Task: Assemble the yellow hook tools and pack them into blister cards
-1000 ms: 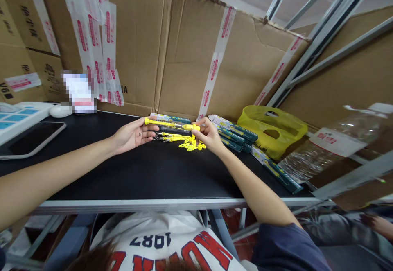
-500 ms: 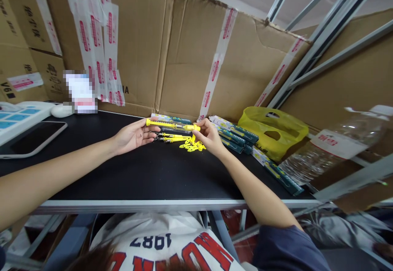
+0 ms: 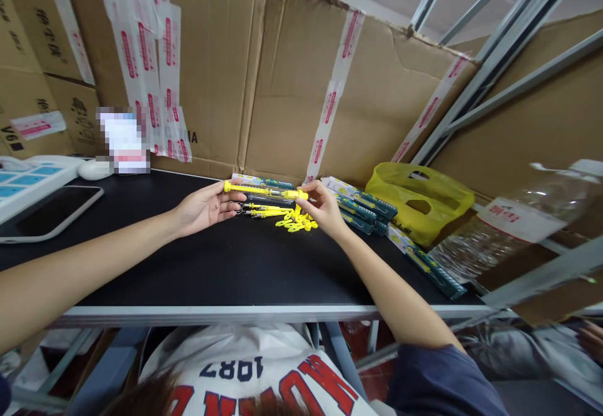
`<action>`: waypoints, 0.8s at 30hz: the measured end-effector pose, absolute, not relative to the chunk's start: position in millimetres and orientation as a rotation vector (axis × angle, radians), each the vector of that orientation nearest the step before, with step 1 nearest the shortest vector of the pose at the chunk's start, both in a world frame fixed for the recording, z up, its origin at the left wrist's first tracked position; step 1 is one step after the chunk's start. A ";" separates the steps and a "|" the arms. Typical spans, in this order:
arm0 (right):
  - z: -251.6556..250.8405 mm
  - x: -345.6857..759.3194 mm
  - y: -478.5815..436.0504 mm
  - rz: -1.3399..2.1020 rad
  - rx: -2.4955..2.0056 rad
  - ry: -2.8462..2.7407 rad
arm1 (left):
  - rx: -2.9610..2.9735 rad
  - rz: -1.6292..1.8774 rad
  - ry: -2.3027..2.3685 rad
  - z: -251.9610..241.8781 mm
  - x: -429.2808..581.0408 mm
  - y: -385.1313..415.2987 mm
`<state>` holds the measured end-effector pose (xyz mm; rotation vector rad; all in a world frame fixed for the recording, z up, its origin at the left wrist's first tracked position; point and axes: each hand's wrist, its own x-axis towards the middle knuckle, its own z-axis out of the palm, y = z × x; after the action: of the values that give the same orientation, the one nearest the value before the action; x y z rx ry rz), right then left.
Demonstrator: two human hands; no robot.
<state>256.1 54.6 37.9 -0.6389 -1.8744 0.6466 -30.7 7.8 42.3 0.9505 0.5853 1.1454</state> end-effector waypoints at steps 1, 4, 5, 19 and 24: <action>37.5 256.3 54.8 0.641 -0.635 -1.878 | 0.952 1.143 0.586 42.4 -30.8 7.8; 37.2 255.7 53.8 0.643 -0.643 -1.896 | 0.952 1.143 0.593 42.9 -31.3 7.6; 37.4 255.2 53.1 0.647 -0.644 -1.902 | 0.952 1.145 0.596 43.0 -31.5 7.6; 38.2 245.2 43.8 0.883 -0.587 -1.814 | 0.887 1.156 0.624 41.7 -31.4 10.2; 35.8 246.5 48.1 0.733 -0.569 -1.795 | 0.868 1.166 0.631 41.6 -31.4 10.0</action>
<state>246.5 48.1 35.8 -0.5689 -1.7949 0.7334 -31.4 10.0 41.6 0.8681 0.6306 1.1664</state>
